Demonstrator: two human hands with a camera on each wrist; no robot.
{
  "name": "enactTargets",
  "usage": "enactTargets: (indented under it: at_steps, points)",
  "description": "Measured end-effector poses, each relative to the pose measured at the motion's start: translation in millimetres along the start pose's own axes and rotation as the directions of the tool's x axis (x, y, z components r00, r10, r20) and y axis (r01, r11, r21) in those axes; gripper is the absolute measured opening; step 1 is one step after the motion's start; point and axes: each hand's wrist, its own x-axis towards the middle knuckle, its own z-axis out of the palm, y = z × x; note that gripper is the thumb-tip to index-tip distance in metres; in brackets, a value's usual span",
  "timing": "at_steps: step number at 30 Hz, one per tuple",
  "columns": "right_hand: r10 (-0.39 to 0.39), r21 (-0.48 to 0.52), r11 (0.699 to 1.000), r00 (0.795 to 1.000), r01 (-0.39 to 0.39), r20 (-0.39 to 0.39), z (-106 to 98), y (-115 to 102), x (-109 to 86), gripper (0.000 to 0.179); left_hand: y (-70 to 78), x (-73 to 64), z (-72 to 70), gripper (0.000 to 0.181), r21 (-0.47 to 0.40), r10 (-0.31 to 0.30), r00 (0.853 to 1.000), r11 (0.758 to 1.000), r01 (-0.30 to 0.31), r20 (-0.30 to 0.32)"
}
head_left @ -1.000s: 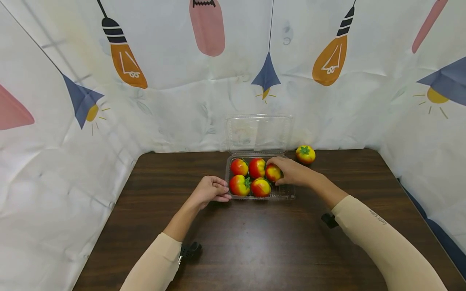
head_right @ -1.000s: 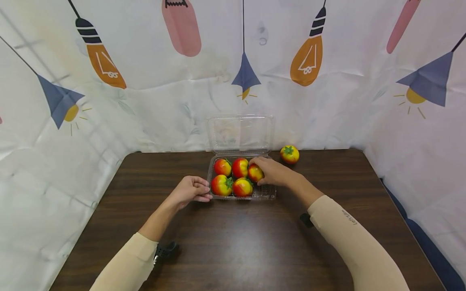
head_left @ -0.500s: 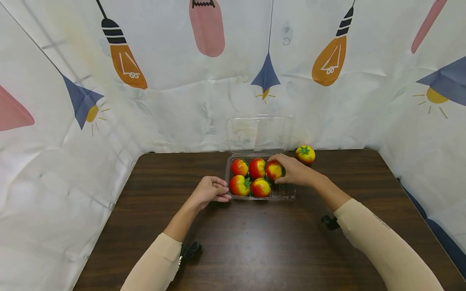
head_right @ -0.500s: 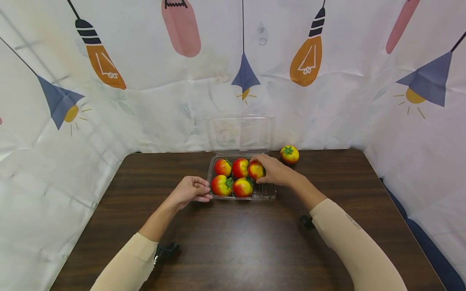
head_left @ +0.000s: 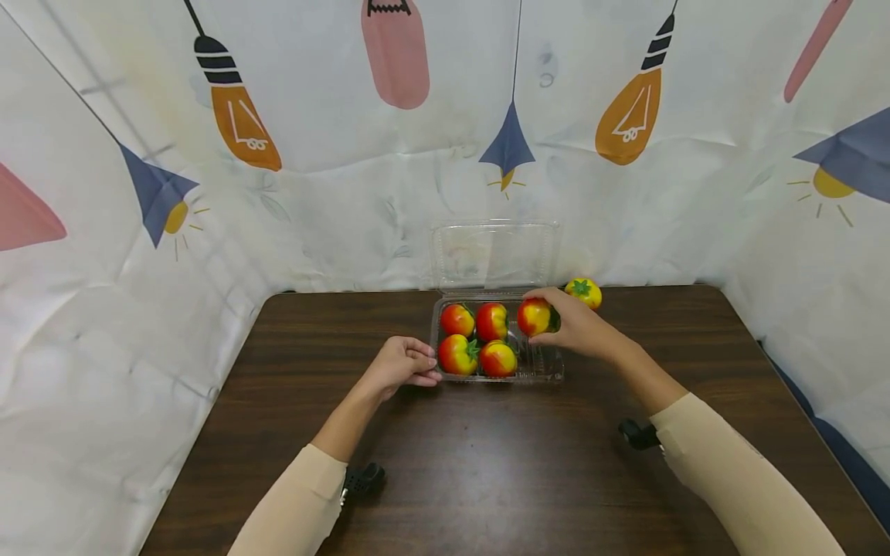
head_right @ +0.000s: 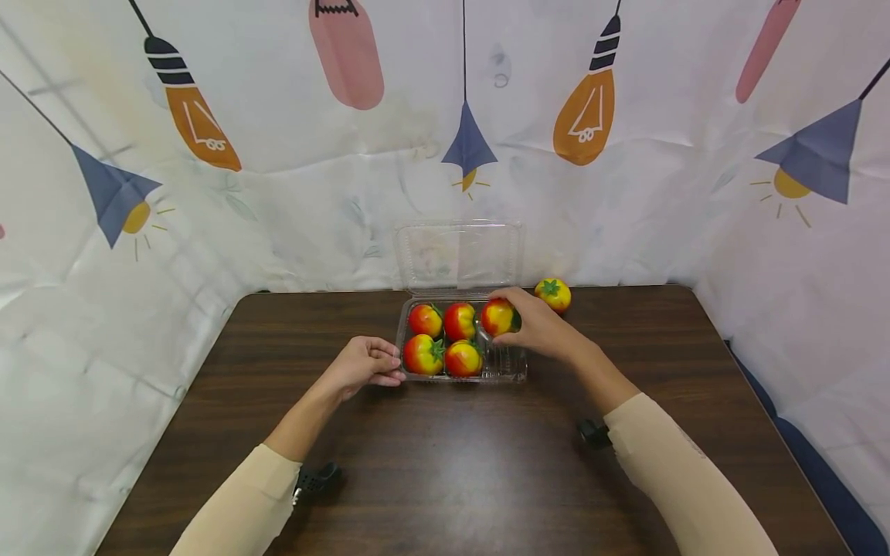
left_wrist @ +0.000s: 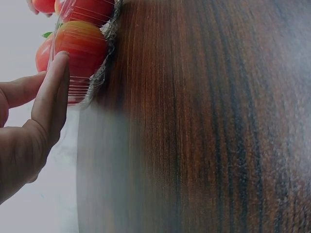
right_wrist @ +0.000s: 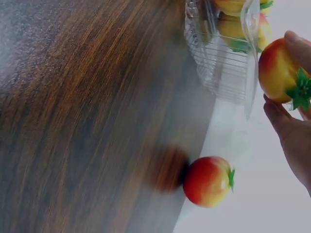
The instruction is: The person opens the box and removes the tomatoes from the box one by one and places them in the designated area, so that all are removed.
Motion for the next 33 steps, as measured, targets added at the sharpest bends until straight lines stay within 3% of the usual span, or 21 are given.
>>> enactTargets:
  at_steps: [12,27,33]
  points:
    - [-0.025,0.012,1.0,0.996,0.026,-0.085,-15.5,3.6,-23.1,0.076,2.9,-1.3,2.7,0.021,-0.002,-0.008,1.0,1.0,0.008,-0.016]
    - [0.103,0.001,0.995,0.977,-0.104,-0.185,-27.4,21.9,-58.4,0.081,2.6,-1.5,2.7,0.021,0.0,-0.014,1.0,1.0,0.014,-0.023]
    - [0.107,0.001,0.994,0.968,-0.109,-0.226,-32.3,24.1,-68.4,0.078,2.3,-2.0,3.1,0.021,0.003,-0.016,1.0,1.0,0.016,-0.024]
